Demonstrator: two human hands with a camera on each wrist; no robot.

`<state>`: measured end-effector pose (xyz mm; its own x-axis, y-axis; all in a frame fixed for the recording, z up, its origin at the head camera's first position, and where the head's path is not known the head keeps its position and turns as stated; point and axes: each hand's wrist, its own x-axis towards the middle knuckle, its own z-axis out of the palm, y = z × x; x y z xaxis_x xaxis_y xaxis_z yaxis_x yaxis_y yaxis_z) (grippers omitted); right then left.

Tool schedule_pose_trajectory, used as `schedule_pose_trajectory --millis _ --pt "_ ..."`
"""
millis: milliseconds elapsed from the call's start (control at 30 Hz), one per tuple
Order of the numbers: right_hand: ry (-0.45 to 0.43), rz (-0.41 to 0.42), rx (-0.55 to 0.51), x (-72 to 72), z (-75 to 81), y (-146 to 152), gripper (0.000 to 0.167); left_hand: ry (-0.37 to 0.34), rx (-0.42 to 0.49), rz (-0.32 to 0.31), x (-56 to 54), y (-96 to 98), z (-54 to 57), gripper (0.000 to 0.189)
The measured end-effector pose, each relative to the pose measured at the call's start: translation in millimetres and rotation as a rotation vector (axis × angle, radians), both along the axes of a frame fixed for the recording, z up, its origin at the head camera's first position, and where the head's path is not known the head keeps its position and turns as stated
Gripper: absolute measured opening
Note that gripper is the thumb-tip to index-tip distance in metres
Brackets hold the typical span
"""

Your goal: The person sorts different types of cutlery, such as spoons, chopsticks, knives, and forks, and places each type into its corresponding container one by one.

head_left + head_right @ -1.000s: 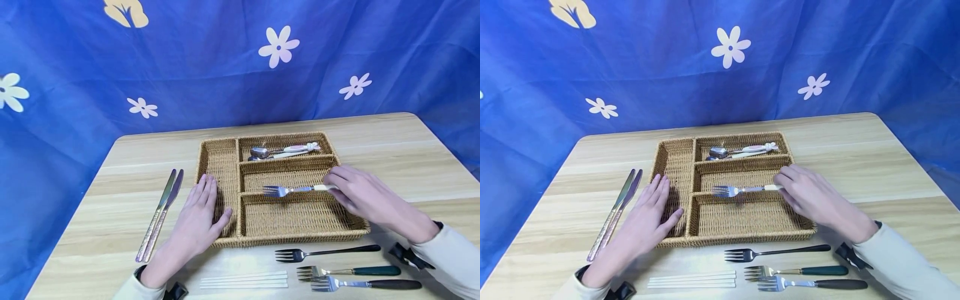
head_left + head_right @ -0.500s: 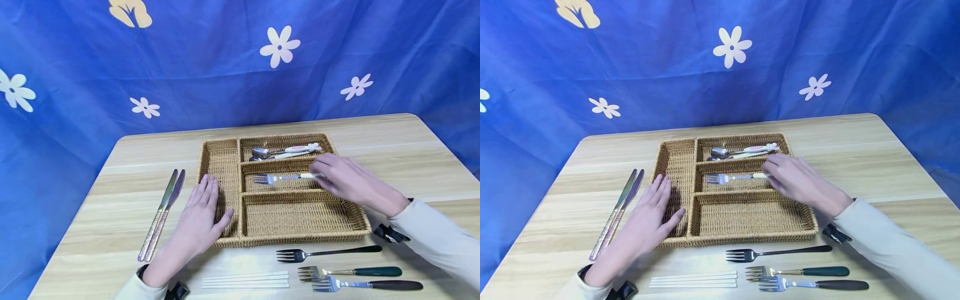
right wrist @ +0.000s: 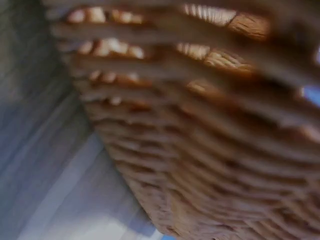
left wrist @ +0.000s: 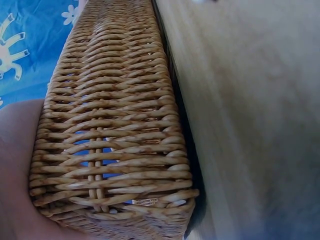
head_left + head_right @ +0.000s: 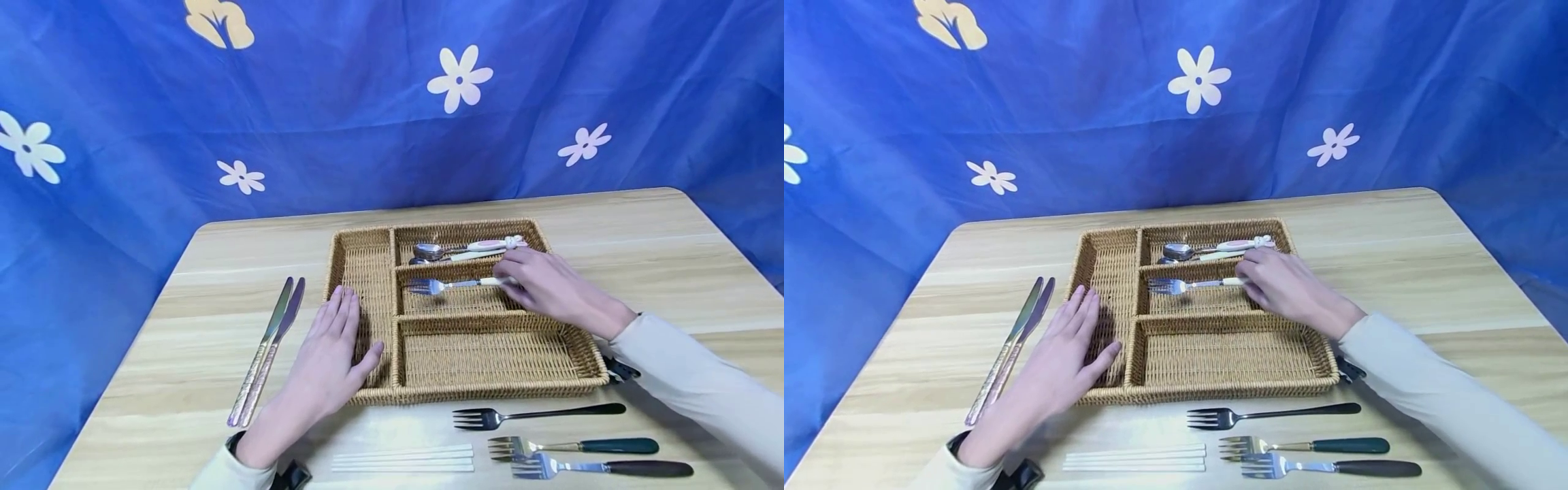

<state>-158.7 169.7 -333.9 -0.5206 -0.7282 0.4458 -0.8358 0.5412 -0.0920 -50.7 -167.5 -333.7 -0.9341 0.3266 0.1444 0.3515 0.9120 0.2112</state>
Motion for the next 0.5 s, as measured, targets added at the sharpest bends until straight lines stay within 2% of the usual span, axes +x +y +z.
schedule_pose_trajectory --millis 267,500 --pt "-0.058 -0.080 0.085 -1.2 0.0 -2.1 0.015 -0.001 -0.004 0.005 0.7 -0.6 -0.8 0.077" --pt "-0.055 -0.114 0.080 -1.4 -4.1 -0.5 0.015 0.011 -0.006 -0.004 -0.1 -0.4 -1.0 0.077"
